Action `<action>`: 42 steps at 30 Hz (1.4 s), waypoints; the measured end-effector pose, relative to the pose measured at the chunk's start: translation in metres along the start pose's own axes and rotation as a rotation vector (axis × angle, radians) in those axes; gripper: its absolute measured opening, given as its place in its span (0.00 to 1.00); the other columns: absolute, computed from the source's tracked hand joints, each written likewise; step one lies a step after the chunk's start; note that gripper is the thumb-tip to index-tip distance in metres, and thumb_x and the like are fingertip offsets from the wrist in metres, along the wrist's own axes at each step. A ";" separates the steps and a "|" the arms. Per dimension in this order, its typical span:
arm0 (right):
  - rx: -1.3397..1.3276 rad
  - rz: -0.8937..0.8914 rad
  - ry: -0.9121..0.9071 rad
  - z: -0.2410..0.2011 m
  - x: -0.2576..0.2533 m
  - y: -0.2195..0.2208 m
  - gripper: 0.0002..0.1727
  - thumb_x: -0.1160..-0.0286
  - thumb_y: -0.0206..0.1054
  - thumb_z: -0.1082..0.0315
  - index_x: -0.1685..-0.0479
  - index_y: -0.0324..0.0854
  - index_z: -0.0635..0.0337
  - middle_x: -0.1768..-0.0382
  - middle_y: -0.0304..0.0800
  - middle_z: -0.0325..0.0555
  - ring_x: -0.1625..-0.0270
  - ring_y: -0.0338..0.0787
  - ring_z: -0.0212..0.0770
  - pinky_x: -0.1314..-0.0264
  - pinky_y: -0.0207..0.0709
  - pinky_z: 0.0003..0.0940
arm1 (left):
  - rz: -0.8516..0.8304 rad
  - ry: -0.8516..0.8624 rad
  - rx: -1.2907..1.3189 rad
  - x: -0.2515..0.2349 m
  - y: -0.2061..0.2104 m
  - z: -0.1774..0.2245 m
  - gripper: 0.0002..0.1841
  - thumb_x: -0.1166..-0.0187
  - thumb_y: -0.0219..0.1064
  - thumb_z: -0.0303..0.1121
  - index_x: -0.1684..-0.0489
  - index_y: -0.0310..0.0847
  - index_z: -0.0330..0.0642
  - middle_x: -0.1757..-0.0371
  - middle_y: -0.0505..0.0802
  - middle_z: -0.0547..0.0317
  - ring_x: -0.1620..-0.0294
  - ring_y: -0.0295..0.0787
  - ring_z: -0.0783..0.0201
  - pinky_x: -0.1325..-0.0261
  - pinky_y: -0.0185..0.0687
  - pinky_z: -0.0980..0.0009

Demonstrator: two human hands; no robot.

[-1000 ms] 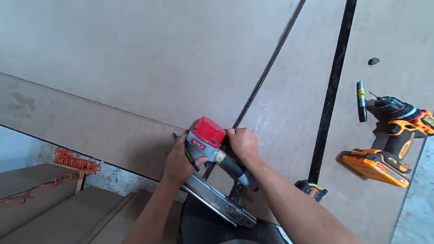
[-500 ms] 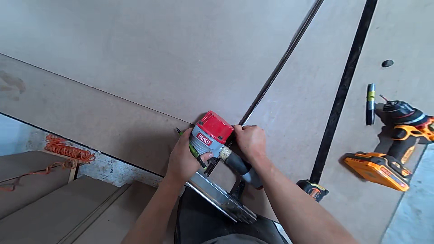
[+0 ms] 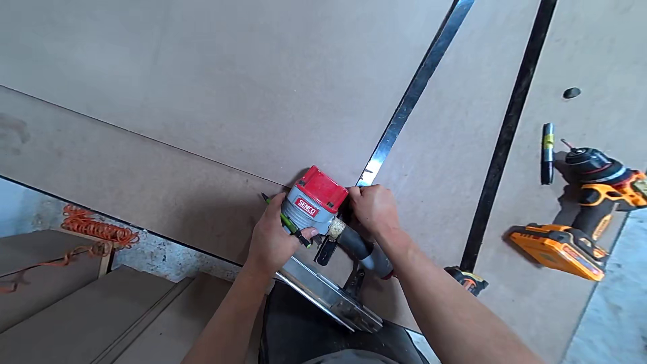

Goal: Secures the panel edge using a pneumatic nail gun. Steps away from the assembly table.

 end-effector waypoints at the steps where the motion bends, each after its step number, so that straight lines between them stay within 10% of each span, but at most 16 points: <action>1: 0.033 -0.009 0.010 0.002 -0.002 -0.004 0.37 0.15 0.50 0.39 0.90 0.76 0.55 0.79 0.87 0.52 0.68 0.91 0.56 0.69 0.76 0.61 | -0.006 -0.006 0.001 0.000 0.000 -0.001 0.54 0.46 0.89 0.56 0.14 0.64 0.52 0.34 0.89 0.51 0.42 0.92 0.56 0.42 0.90 0.48; 5: 0.205 -0.088 0.128 0.011 -0.012 -0.026 0.50 0.32 0.50 0.16 0.80 0.82 0.61 0.68 0.89 0.61 0.57 0.92 0.63 0.61 0.80 0.67 | 0.065 -0.016 0.032 0.006 0.003 -0.007 0.49 0.45 0.89 0.53 0.18 0.69 0.51 0.38 0.91 0.51 0.44 0.93 0.55 0.42 0.90 0.47; 11: 0.223 -0.297 0.058 -0.006 -0.024 -0.027 0.37 0.14 0.51 0.35 0.75 0.85 0.60 0.73 0.92 0.53 0.71 0.94 0.51 0.64 0.87 0.56 | 0.263 -0.060 -0.023 0.029 0.004 -0.018 0.48 0.45 0.86 0.58 0.23 0.73 0.41 0.43 0.93 0.45 0.47 0.94 0.49 0.43 0.89 0.43; 42: -0.188 -0.304 0.182 -0.008 -0.018 0.004 0.30 0.14 0.53 0.43 0.69 0.84 0.59 0.77 0.94 0.47 0.78 0.94 0.43 0.72 0.90 0.43 | 0.297 -0.220 0.174 0.051 0.015 -0.029 0.50 0.45 0.87 0.59 0.19 0.68 0.48 0.44 0.92 0.52 0.47 0.94 0.59 0.42 0.90 0.49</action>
Point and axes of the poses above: each hand's wrist, its own x-axis away from the middle knuckle, its own y-axis out of the palm, z = x × y, the point moved 6 cm from there along -x, towards the middle knuckle
